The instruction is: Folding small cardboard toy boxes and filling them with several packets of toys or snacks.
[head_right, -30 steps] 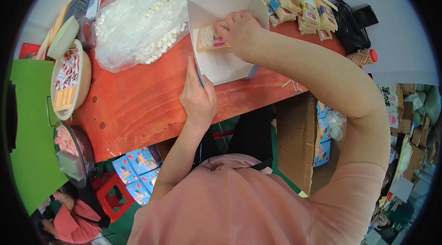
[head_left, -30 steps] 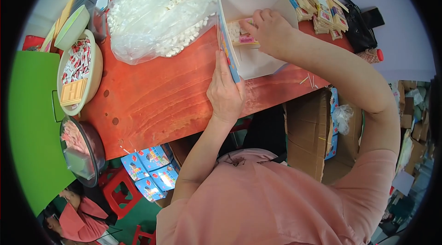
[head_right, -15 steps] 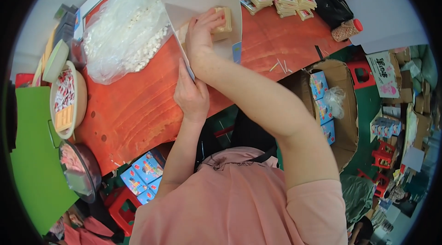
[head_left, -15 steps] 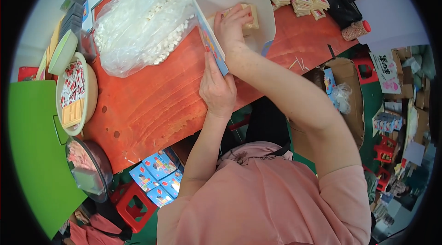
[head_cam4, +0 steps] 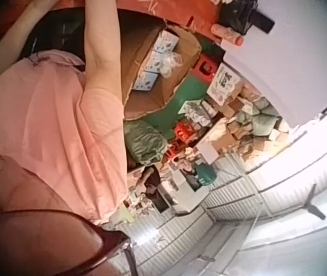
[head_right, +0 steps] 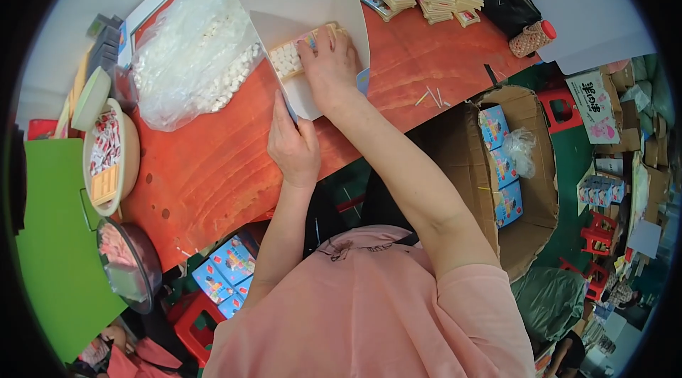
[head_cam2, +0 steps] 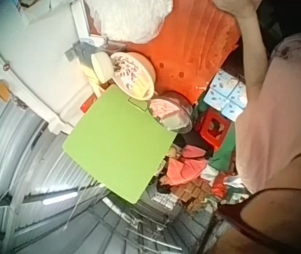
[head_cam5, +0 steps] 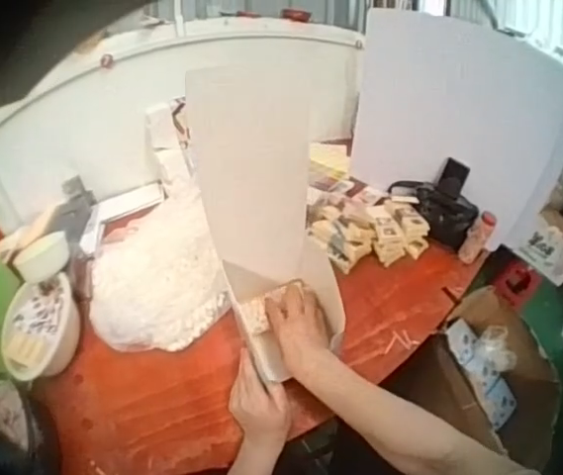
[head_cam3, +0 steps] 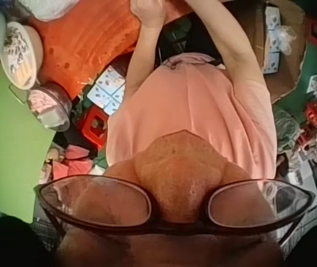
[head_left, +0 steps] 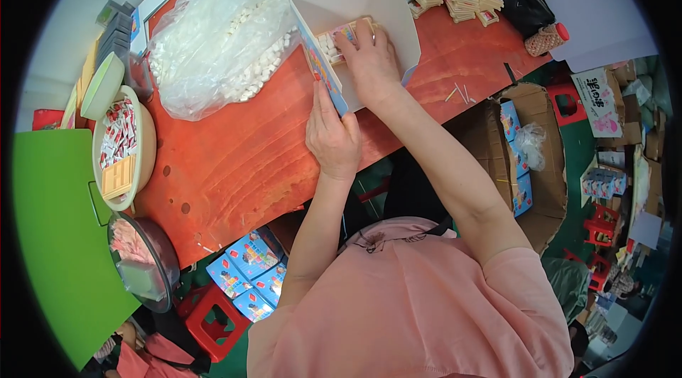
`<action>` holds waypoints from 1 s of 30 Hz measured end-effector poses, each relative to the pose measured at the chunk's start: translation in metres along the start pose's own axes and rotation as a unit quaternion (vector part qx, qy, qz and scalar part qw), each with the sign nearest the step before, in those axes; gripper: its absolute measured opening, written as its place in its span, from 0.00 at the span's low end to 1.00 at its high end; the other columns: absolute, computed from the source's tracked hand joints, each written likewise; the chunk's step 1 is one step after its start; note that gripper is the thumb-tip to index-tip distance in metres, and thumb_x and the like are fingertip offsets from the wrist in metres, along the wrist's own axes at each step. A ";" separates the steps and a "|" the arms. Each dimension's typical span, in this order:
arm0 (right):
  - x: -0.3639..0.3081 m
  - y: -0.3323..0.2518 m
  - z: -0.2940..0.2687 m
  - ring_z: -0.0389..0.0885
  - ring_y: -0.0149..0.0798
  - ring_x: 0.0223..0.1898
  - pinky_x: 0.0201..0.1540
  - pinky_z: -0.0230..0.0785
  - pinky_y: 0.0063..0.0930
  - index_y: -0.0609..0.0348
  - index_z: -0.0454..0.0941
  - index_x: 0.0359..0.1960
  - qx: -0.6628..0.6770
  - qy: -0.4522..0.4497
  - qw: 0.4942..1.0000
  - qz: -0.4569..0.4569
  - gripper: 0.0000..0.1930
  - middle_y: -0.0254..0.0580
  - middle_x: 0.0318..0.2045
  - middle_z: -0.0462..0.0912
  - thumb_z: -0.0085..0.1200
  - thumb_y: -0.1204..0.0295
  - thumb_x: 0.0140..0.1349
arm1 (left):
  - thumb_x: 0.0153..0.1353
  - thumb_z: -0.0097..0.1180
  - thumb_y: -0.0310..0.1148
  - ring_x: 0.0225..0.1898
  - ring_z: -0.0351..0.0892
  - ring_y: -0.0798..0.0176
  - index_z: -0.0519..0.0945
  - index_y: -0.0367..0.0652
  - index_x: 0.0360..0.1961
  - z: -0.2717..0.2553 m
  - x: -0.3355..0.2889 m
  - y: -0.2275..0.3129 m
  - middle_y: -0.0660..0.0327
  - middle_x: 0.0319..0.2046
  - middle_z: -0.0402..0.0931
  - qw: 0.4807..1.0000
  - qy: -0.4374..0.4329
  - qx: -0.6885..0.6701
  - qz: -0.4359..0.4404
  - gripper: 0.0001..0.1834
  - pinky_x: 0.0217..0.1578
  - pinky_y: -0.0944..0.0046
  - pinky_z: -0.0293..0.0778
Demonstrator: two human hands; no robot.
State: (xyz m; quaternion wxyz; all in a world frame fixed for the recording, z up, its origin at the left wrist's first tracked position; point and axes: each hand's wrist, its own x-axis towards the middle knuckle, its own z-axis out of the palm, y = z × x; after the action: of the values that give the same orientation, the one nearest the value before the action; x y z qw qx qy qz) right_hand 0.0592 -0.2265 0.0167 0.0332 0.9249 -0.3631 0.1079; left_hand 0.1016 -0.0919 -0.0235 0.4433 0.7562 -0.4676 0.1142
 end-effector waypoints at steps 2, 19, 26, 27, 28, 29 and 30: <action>0.002 -0.004 0.011 0.68 0.64 0.63 0.64 0.65 0.51 0.50 0.70 0.66 -0.030 0.011 0.999 0.038 0.27 0.61 0.63 0.65 0.55 0.71 0.63 | 0.59 0.51 0.24 0.53 0.81 0.37 0.65 0.25 0.66 -0.002 0.000 0.000 0.37 0.60 0.74 1.000 -0.004 0.002 0.006 0.32 0.50 0.47 0.79; 0.031 -0.019 0.020 0.83 0.48 0.49 0.48 0.80 0.37 0.69 0.72 0.54 0.018 -0.043 0.980 0.194 0.22 0.55 0.51 0.74 0.60 0.74 0.59 | 0.59 0.54 0.24 0.46 0.82 0.43 0.69 0.33 0.67 -0.005 0.013 -0.007 0.42 0.52 0.80 0.996 -0.071 0.026 -0.050 0.32 0.46 0.48 0.78; -0.021 -0.018 -0.067 0.81 0.63 0.45 0.44 0.79 0.46 0.75 0.68 0.55 0.251 -0.044 0.967 0.029 0.24 0.63 0.48 0.73 0.57 0.78 0.56 | 0.64 0.57 0.31 0.50 0.80 0.43 0.66 0.35 0.69 -0.003 0.016 0.005 0.43 0.52 0.78 0.985 -0.080 -0.042 -0.145 0.32 0.49 0.50 0.75; -0.038 -0.014 -0.083 0.81 0.63 0.44 0.44 0.78 0.47 0.75 0.69 0.54 0.292 -0.055 0.955 0.002 0.23 0.63 0.46 0.75 0.57 0.78 0.57 | 0.65 0.58 0.34 0.51 0.78 0.44 0.65 0.36 0.70 -0.006 0.017 0.006 0.44 0.52 0.77 0.980 -0.095 -0.056 -0.167 0.34 0.51 0.51 0.74; -0.052 -0.002 -0.097 0.82 0.62 0.44 0.44 0.78 0.48 0.76 0.71 0.53 0.329 -0.065 0.942 -0.025 0.22 0.63 0.44 0.76 0.57 0.77 0.57 | 0.65 0.58 0.34 0.51 0.78 0.44 0.65 0.36 0.70 -0.006 0.016 0.005 0.44 0.52 0.77 0.980 -0.096 -0.064 -0.160 0.34 0.51 0.51 0.74; -0.058 0.014 -0.108 0.82 0.60 0.42 0.44 0.78 0.47 0.74 0.75 0.51 0.340 -0.072 0.937 -0.045 0.18 0.61 0.41 0.79 0.55 0.77 0.59 | 0.65 0.58 0.34 0.51 0.78 0.44 0.65 0.36 0.70 -0.008 0.014 0.001 0.45 0.51 0.77 0.982 -0.089 -0.056 -0.156 0.33 0.51 0.51 0.74; -0.063 0.034 -0.118 0.83 0.58 0.40 0.43 0.78 0.47 0.73 0.78 0.48 0.348 -0.080 0.932 -0.066 0.15 0.60 0.37 0.81 0.54 0.77 0.61 | 0.64 0.58 0.33 0.50 0.78 0.45 0.66 0.35 0.69 -0.007 0.013 0.000 0.45 0.51 0.77 0.984 -0.081 -0.051 -0.152 0.33 0.51 0.51 0.74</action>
State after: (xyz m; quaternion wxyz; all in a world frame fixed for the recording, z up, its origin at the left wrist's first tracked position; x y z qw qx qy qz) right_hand -0.0297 -0.1929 0.1170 -0.3131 0.9057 -0.2425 0.1513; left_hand 0.1103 -0.0945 -0.0123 0.4540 0.8016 -0.3869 -0.0405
